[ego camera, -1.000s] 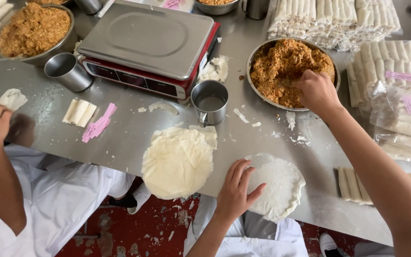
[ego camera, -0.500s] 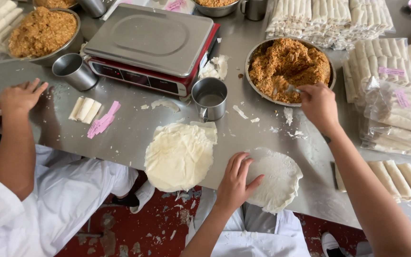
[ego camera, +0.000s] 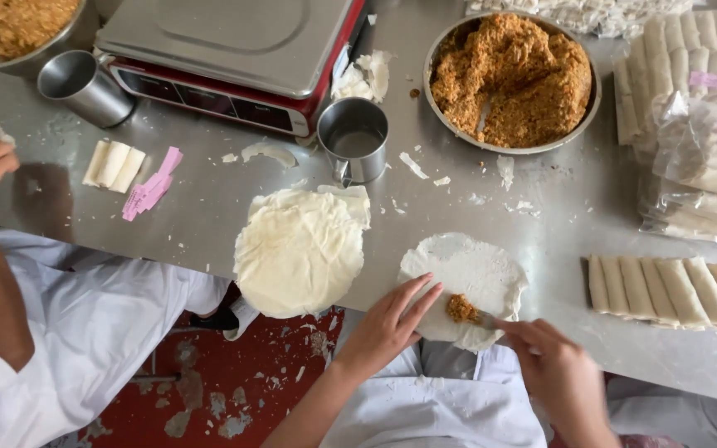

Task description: A person is manually preparing food rolls by placing filling on thin wrappers and rolling them up on a stainless steel surface.

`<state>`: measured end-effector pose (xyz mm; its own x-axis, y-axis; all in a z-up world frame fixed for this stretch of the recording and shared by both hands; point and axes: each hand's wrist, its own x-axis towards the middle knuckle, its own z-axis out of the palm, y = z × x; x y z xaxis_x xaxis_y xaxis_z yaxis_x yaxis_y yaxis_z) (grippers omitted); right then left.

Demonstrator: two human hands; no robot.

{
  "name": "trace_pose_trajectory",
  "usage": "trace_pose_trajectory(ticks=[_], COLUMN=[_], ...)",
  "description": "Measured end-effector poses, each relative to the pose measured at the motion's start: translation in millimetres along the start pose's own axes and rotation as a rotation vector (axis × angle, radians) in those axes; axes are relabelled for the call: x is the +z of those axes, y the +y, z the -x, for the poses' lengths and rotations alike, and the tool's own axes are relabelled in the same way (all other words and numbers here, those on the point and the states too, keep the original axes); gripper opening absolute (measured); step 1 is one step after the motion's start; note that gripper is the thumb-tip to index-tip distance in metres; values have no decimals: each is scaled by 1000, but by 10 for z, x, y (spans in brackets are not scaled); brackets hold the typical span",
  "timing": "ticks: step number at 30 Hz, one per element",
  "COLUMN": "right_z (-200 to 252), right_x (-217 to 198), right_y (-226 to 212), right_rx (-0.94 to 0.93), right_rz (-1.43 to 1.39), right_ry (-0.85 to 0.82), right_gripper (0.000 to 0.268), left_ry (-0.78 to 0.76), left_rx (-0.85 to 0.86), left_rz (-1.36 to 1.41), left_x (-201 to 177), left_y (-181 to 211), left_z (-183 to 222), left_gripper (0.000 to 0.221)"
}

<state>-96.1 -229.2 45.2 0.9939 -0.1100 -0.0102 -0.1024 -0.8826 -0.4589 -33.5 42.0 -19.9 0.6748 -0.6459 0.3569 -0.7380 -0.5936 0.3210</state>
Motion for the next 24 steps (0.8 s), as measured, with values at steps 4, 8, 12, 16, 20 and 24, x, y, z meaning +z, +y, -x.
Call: trace_pose_trajectory(ticks=[4, 8, 12, 16, 20, 24], right_z=[-171, -293, -246, -303, -431, -333], right_x=[-189, -170, -122, -150, -117, -244], right_y=[-28, -27, -153, -124, -121, -110], right_rx=[11, -11, -120, -52, 19, 6], right_rz=[228, 290, 220, 225, 195, 168], right_ry=[-31, -100, 27, -90, -152, -190], right_gripper=[14, 10, 7, 9, 10, 14], left_ry=[37, 68, 5, 37, 71, 32], left_rx=[21, 12, -42, -42, -40, -52], left_rz=[253, 211, 230, 217, 175, 156], left_x=[76, 108, 122, 167, 173, 173], left_y=[-12, 40, 29, 21, 25, 37], left_z=[-17, -97, -94, -76, -76, -66], left_gripper=[107, 122, 120, 119, 131, 132])
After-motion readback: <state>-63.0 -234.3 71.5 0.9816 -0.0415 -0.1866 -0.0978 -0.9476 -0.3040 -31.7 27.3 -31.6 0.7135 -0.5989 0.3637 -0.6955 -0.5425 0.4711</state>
